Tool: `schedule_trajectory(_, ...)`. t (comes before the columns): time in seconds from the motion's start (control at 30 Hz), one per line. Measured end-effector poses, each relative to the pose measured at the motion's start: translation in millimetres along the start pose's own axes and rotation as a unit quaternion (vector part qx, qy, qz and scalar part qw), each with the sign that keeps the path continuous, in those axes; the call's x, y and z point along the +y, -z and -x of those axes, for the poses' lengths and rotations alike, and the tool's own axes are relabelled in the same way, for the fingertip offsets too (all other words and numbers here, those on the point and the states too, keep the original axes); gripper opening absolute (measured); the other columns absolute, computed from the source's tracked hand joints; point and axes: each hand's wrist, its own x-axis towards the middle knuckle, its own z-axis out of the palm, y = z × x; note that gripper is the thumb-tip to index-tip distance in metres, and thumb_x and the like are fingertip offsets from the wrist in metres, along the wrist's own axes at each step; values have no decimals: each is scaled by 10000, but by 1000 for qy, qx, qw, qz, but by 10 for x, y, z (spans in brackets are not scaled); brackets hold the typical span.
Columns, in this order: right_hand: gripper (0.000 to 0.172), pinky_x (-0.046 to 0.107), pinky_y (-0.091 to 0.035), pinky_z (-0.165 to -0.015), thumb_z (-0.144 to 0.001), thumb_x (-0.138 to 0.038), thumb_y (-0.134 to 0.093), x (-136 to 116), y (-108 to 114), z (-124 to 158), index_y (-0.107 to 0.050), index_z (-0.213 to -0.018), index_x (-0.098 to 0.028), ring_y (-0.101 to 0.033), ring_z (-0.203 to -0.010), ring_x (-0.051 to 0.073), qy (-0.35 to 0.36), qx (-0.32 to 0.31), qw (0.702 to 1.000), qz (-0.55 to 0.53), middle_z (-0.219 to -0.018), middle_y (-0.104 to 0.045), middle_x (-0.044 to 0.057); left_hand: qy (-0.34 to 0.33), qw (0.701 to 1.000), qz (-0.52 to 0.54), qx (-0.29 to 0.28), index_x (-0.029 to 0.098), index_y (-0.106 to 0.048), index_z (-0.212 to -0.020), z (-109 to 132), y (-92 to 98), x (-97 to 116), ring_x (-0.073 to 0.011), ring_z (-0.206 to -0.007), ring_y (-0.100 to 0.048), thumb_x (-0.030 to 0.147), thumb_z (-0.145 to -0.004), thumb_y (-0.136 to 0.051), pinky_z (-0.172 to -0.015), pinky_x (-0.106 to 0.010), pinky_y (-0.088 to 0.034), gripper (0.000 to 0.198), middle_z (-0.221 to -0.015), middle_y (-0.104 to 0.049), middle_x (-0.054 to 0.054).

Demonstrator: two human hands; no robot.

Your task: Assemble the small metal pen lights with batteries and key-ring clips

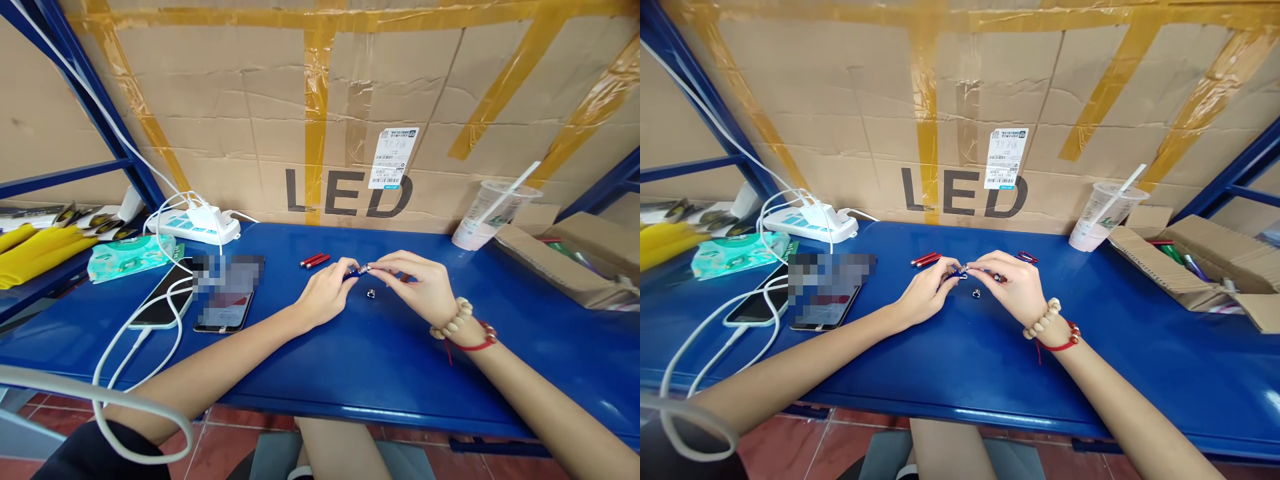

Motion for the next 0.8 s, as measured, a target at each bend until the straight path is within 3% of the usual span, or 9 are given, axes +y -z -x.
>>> schedule_trajectory(0.43,259,216,-500,-517,-846,-372,-484,53,-36,11,-687,-836,-212,-624,-736,144,1,-83,997,-9,-911,-665,57,-10,1000,-4,-12,224,-424,-1083,9,-12,-50,-165,-890,-584,234,-888,-367,-753,-279,-463,204,-975,-601,-34)
schedule_trajectory(0.63,260,263,-522,-647,-852,-379,-473,118,-50,34,-685,-860,-228,-623,-780,160,12,-91,995,24,-915,-659,54,-11,1000,-3,-25,230,-418,-1087,11,-16,-51,-169,-925,-583,231,-884,-377,-764,-287,-468,206,-1008,-602,-30)
schedule_trajectory(0.8,261,236,-504,-611,-858,-384,-462,146,-64,54,-670,-880,-229,-613,-716,134,16,-103,993,46,-943,-650,46,-15,999,-15,-39,232,-405,-1120,16,-14,-37,-173,-939,-580,241,-895,-356,-753,-284,-472,231,-1038,-601,-28)
